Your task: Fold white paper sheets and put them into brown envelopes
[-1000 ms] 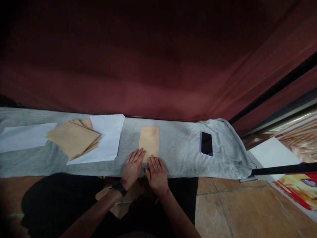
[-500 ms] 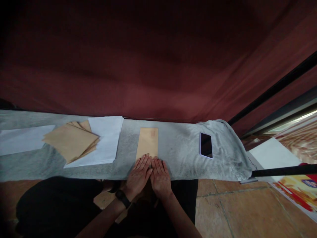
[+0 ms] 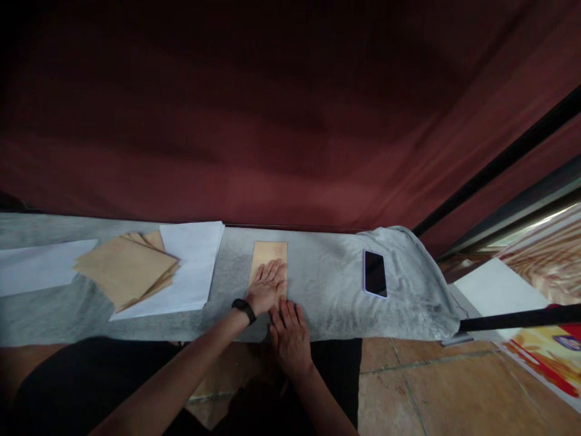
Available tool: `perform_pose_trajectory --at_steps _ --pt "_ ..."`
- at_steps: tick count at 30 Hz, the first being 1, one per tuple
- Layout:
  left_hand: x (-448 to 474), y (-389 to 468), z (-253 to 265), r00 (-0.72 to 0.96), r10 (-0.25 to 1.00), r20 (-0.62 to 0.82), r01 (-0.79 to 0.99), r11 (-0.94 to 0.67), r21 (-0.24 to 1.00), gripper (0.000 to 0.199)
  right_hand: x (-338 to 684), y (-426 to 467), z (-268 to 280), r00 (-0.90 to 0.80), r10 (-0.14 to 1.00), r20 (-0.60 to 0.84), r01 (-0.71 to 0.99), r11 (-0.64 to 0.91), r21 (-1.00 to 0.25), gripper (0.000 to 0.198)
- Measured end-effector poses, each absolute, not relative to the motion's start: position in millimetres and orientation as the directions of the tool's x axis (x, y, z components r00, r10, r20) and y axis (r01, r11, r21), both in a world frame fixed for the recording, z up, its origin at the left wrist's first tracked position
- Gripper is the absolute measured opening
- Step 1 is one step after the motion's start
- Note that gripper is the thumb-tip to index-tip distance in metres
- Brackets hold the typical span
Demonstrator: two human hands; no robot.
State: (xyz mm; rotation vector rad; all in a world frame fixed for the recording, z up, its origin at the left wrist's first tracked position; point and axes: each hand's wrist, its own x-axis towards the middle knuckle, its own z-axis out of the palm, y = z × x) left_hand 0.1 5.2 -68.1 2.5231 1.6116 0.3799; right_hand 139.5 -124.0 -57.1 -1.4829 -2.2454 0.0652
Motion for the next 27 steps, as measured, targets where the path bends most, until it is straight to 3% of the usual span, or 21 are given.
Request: perform_pose_trajectory --at_steps 9,14,19,23,27 --pt "3 48 -74 0.373 0.913 0.165 0.869 -0.406 0.283 0.059 139 -124 -54 -0.319 0.877 0.358 0.866 0.423 -0.266 0.054" --pt "-18 5 -70 0.452 0.882 0.132 0.844 -0.471 0.256 0.057 139 -123 -56 -0.325 0.874 0.361 0.862 0.431 -0.267 0.051" --pt "-40 -63 -85 0.324 0.913 0.249 0.885 -0.386 0.263 0.056 138 -123 -60 -0.314 0.874 0.372 0.873 0.419 -0.249 0.049" --pt "-40 -90 -85 0.088 0.933 0.349 0.849 -0.254 0.464 0.056 135 -124 -63 -0.305 0.879 0.366 0.889 0.401 -0.223 0.05" --pt "-32 -80 -62 -0.183 0.971 0.157 0.66 0.003 0.751 0.058 124 -125 -66 -0.241 0.907 0.344 0.916 0.33 -0.228 0.049"
